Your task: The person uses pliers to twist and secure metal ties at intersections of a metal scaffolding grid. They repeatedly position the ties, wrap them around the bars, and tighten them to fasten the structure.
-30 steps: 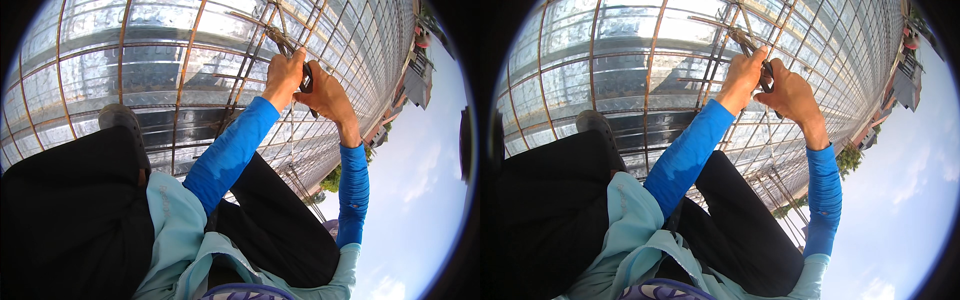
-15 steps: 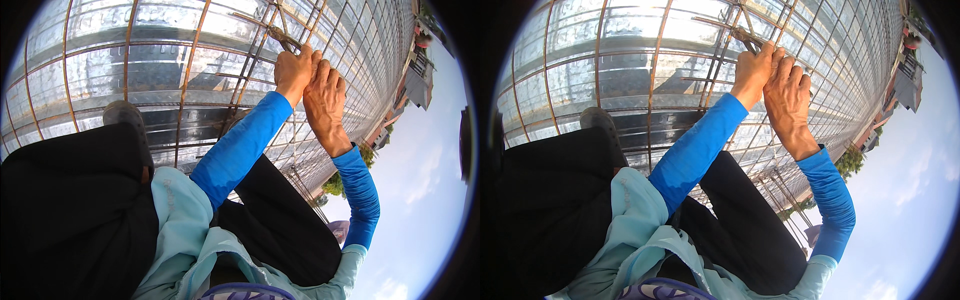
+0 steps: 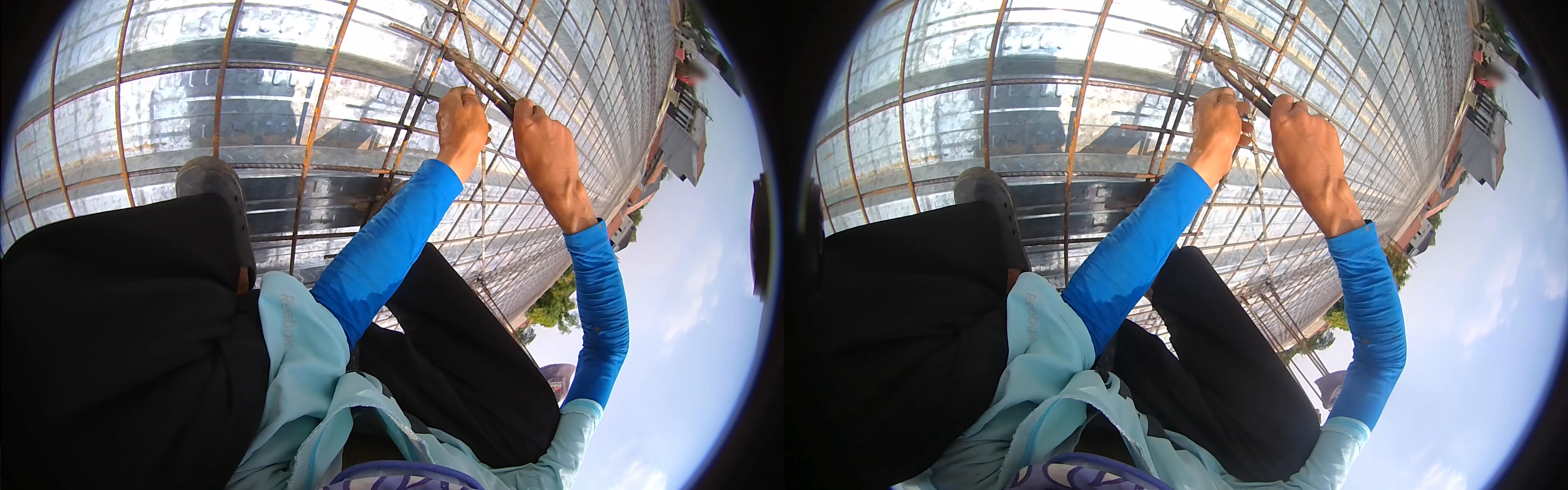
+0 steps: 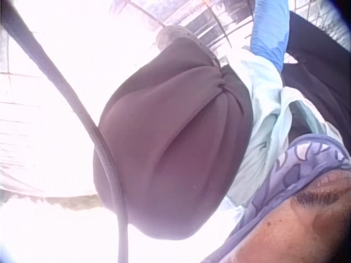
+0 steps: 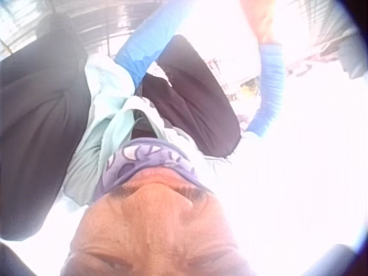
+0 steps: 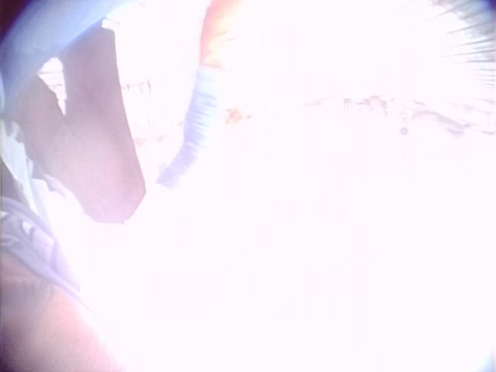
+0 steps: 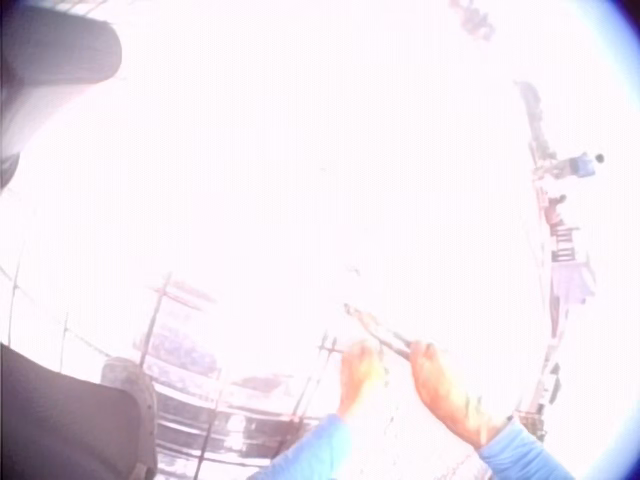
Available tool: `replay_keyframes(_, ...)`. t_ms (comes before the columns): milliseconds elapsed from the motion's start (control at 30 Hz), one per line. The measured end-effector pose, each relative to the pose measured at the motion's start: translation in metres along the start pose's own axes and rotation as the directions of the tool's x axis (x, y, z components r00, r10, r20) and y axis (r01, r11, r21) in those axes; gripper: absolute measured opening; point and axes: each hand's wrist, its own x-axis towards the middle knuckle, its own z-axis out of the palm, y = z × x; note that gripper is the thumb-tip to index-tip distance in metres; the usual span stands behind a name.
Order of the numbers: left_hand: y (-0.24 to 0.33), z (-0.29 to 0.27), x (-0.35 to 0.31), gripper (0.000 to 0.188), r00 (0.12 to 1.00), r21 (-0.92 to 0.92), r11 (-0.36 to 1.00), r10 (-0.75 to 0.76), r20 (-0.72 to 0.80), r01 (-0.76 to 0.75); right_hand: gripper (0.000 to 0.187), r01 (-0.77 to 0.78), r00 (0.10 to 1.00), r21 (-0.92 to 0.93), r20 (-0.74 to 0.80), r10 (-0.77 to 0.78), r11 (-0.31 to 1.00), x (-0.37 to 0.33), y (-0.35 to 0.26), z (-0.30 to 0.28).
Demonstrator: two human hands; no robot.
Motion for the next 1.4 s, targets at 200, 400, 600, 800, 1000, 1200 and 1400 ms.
replay_keyframes(200,0.007,-0.005,-0.030,0.016,0.997,0.042,0.997,0.062,-0.050,-0.060,0.034,-0.320,0.891,0.662,0.453,-0.022,0.678,0.018,0.025,-0.018)
replay_keyframes(400,0.066,0.001,-0.070,0.022,0.998,-0.087,0.996,0.020,-0.061,-0.025,0.037,-0.655,0.723,0.743,0.669,-0.175,0.134,0.017,0.036,-0.012)
replay_keyframes(600,0.034,0.016,-0.082,0.022,0.998,-0.145,0.989,-0.007,-0.063,-0.002,0.041,-0.596,0.794,0.801,0.599,-0.101,0.062,0.000,0.015,0.014)
replay_keyframes(800,0.027,0.010,-0.084,0.020,0.999,-0.159,0.987,-0.002,-0.046,-0.006,0.039,-0.646,0.756,0.763,0.641,-0.131,0.009,-0.001,0.010,0.007)
replay_keyframes(1000,0.024,0.003,-0.081,0.019,1.000,-0.252,0.968,-0.011,-0.006,0.009,0.039,-0.615,0.781,0.787,0.600,-0.173,-0.047,-0.006,0.010,0.020)
replay_keyframes(1200,0.036,-0.001,-0.073,0.019,1.000,-0.306,0.952,-0.003,-0.014,-0.002,0.036,-0.537,0.821,0.843,0.514,-0.250,-0.031,0.002,0.019,0.022)
replay_keyframes(1400,0.012,-0.004,-0.063,0.015,1.000,-0.361,0.932,0.004,-0.012,-0.008,0.029,-0.523,0.844,0.849,0.528,-0.091,0.077,-0.016,0.017,0.050)
